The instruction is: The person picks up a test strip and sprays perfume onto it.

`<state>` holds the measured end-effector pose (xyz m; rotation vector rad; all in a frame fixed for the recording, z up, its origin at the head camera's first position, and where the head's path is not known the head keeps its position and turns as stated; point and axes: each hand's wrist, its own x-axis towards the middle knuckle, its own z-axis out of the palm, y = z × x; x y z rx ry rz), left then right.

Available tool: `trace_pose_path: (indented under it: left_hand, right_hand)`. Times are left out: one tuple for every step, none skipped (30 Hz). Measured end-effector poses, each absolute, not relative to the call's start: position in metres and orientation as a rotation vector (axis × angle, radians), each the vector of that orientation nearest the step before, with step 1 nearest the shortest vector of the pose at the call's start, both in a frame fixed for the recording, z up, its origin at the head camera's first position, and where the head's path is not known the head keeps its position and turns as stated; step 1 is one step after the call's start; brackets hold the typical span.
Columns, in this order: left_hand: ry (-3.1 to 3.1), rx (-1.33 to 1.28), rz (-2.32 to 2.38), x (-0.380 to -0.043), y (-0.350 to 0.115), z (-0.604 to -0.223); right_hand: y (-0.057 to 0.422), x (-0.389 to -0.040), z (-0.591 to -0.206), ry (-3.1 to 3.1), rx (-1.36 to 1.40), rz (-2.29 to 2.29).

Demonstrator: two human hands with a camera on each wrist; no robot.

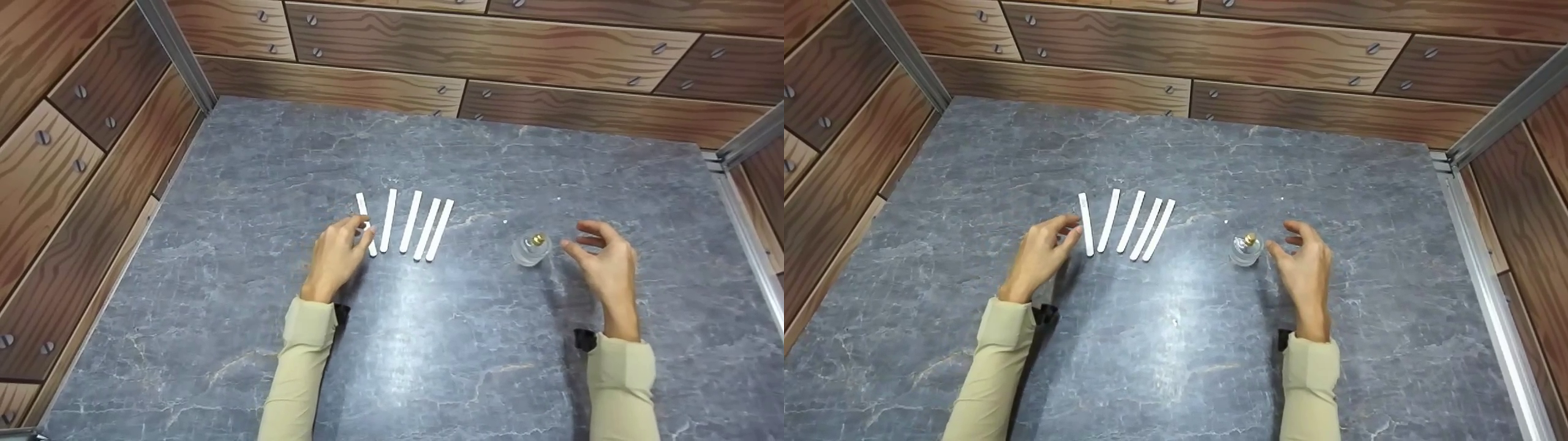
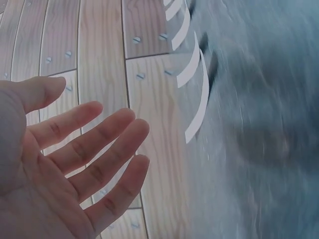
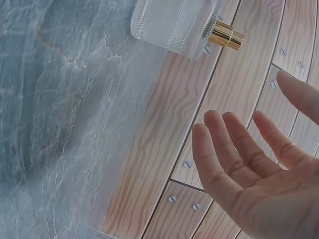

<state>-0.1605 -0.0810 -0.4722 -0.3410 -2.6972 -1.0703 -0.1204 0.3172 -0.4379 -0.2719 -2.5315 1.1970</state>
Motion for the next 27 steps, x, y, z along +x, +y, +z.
trace_pose_path:
  left_hand:
    - [-2.697, -0.341, -1.1, -0.16, -0.08, -0.472]
    - [-2.696, -0.344, -1.128, -0.161, -0.079, -0.473]
    - [-2.694, -0.346, -1.155, -0.161, -0.077, -0.473]
    - [-2.692, -0.35, -1.178, -0.161, -0.076, -0.473]
    - [-2.686, -0.356, -1.196, -0.162, -0.074, -0.473]
    - [-2.678, -0.365, -1.216, -0.163, -0.073, -0.473]
    - [-2.671, -0.372, -1.239, -0.163, -0.071, -0.473]
    - [-2.664, -0.378, -1.265, -0.164, -0.07, -0.473]
    - [-2.654, -0.385, -1.292, -0.165, -0.069, -0.472]
    - [-2.642, -0.394, -1.323, -0.166, -0.067, -0.472]
    - [-2.63, -0.399, -1.353, -0.166, -0.066, -0.472]
    - [-2.62, -0.402, -1.385, -0.167, -0.065, -0.471]
    - [-2.612, -0.402, -1.42, -0.167, -0.064, -0.471]
    - [-2.604, -0.404, -1.45, -0.167, -0.063, -0.471]
    - [-2.599, -0.408, -1.473, -0.168, -0.062, -0.471]
    - [-2.595, -0.413, -1.497, -0.168, -0.06, -0.472]
    - [-2.591, -0.417, -1.517, -0.168, -0.058, -0.472]
    - [-2.586, -0.424, -1.537, -0.168, -0.056, -0.473]
    - [-2.579, -0.429, -1.562, -0.168, -0.055, -0.473]
    - [-2.571, -0.432, -1.586, -0.168, -0.053, -0.474]
    - [-2.563, -0.433, -1.611, -0.168, -0.051, -0.475]
    - [-2.55, -0.435, -1.647, -0.168, -0.05, -0.475]
    - [-2.54, -0.433, -1.682, -0.168, -0.049, -0.475]
    - [-2.532, -0.43, -1.717, -0.169, -0.047, -0.476]
    - [-2.523, -0.424, -1.761, -0.17, -0.046, -0.476]
    - [-2.522, -0.417, -1.79, -0.17, -0.045, -0.476]
    - [-2.518, -0.411, -1.83, -0.171, -0.043, -0.476]
  right_hand:
    - [0.317, -0.121, -0.437, -2.535, -0.281, 1.199]
    - [0.316, -0.121, -0.436, -2.54, -0.294, 1.198]
    - [0.316, -0.121, -0.436, -2.544, -0.31, 1.198]
    - [0.315, -0.122, -0.435, -2.548, -0.329, 1.202]
    - [0.315, -0.122, -0.435, -2.555, -0.348, 1.204]
    - [0.314, -0.122, -0.434, -2.56, -0.366, 1.206]
    - [0.313, -0.123, -0.434, -2.561, -0.376, 1.206]
    - [0.312, -0.124, -0.434, -2.558, -0.375, 1.211]
    - [0.311, -0.125, -0.434, -2.552, -0.371, 1.219]
    - [0.309, -0.126, -0.434, -2.547, -0.36, 1.226]
    - [0.308, -0.128, -0.435, -2.544, -0.347, 1.231]
    - [0.306, -0.129, -0.435, -2.544, -0.334, 1.232]
    - [0.305, -0.13, -0.436, -2.542, -0.322, 1.243]
    - [0.303, -0.131, -0.436, -2.542, -0.314, 1.252]
    - [0.302, -0.132, -0.436, -2.55, -0.314, 1.251]
    - [0.302, -0.132, -0.436, -2.558, -0.316, 1.249]
    - [0.301, -0.132, -0.436, -2.567, -0.321, 1.246]
    - [0.3, -0.132, -0.437, -2.576, -0.329, 1.244]
    - [0.3, -0.132, -0.437, -2.575, -0.332, 1.251]
    - [0.3, -0.132, -0.437, -2.577, -0.335, 1.25]
    - [0.3, -0.132, -0.437, -2.58, -0.337, 1.253]
    - [0.299, -0.133, -0.437, -2.578, -0.335, 1.261]
    - [0.299, -0.133, -0.437, -2.574, -0.331, 1.272]
    - [0.299, -0.134, -0.438, -2.569, -0.329, 1.283]
    - [0.298, -0.134, -0.438, -2.561, -0.327, 1.298]
    - [0.298, -0.135, -0.438, -2.563, -0.329, 1.302]
    - [0.298, -0.135, -0.438, -2.567, -0.333, 1.304]
